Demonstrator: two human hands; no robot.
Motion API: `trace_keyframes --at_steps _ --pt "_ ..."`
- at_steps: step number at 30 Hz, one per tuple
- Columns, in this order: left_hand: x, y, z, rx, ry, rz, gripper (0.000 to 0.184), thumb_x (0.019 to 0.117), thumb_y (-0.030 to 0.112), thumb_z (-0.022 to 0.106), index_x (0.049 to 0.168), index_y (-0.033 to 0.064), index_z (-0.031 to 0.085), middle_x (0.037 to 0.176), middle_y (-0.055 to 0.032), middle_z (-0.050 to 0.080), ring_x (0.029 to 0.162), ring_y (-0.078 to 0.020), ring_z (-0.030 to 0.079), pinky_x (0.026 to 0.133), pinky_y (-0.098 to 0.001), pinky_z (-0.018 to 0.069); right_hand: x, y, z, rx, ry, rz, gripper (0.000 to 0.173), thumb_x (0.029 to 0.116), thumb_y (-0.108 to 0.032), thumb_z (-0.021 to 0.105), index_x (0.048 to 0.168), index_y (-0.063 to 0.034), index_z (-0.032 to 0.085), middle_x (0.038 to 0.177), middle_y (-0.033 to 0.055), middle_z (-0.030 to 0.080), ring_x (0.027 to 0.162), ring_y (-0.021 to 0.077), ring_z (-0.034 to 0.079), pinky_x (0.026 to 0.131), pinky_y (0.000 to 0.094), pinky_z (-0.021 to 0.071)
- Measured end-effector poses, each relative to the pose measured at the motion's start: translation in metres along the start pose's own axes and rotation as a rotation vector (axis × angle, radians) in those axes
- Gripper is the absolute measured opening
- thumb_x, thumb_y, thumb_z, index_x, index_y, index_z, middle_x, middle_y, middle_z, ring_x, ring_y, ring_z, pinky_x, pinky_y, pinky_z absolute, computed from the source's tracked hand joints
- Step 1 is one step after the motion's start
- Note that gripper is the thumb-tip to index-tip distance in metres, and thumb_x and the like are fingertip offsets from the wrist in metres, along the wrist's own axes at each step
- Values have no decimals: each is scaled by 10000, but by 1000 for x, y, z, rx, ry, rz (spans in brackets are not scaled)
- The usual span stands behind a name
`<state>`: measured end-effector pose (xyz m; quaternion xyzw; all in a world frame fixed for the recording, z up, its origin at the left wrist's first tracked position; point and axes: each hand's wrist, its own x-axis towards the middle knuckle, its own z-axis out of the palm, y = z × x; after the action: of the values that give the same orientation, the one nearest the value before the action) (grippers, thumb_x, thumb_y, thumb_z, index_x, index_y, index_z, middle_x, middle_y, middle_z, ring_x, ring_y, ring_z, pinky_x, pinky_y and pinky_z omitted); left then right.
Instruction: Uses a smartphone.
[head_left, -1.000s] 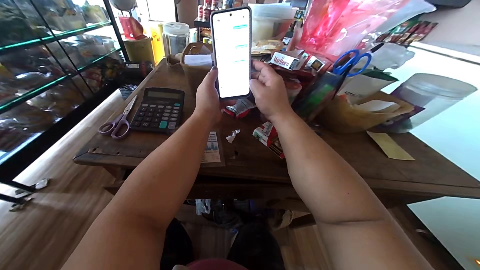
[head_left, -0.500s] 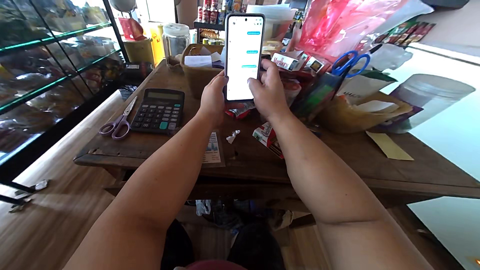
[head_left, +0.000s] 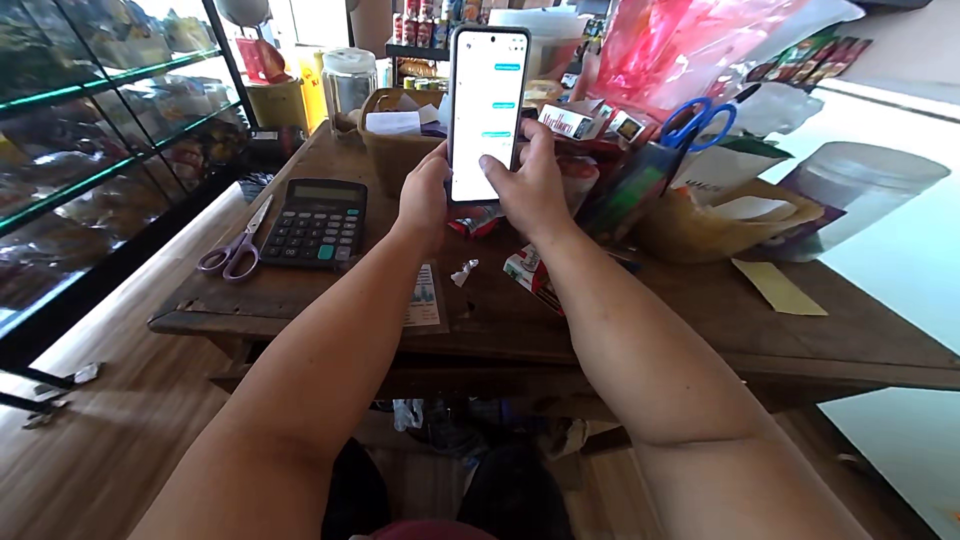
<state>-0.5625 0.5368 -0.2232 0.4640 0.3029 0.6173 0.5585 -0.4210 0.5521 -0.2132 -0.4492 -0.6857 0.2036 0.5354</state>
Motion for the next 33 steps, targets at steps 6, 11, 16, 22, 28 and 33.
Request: trace_keyframes --at_steps 6,11,16,22,28,33 --pt "-1 0 2 -3 -4 5 525 1016 108 238 1509 104 421 1226 -146 633 910 -256 694 659 -420 600 0 0 0 -9 10 -10 663 965 -207 676 1493 -2 332 1294 178 624 1140 183 664 970 359 555" --pt "-1 -2 2 -2 -20 11 522 1012 105 242 1501 100 426 1229 -141 632 920 -248 693 674 -413 601 0 0 0 -34 21 -2 665 964 -193 681 1494 -1 328 1271 176 626 1123 176 662 959 347 552" --pt "0 -3 1 -12 -36 12 520 1010 112 241 1496 92 426 1210 -142 640 919 -251 694 676 -416 602 0 1 1 3 15 -2 661 969 -222 670 1492 -6 328 1288 163 623 1135 157 659 966 337 553" --pt "2 -3 1 -6 -50 9 532 1004 101 260 1515 102 405 1244 -139 625 932 -240 690 677 -408 600 0 0 1 -57 31 8 725 948 -245 720 1501 0 319 1283 179 631 1154 186 657 987 354 544" --pt "0 1 4 -11 32 -13 470 1007 20 356 1460 98 456 1177 -129 638 857 -227 702 624 -382 611 2 0 -3 51 -12 -14 547 998 -145 576 1484 -7 368 1245 143 638 1084 132 665 931 316 559" --pt "2 4 4 -30 133 -47 459 1026 82 379 1476 130 454 1196 -138 625 814 -227 692 586 -363 593 4 2 -6 89 -64 -97 527 992 -65 497 1502 24 400 1275 149 647 1127 108 650 969 280 536"
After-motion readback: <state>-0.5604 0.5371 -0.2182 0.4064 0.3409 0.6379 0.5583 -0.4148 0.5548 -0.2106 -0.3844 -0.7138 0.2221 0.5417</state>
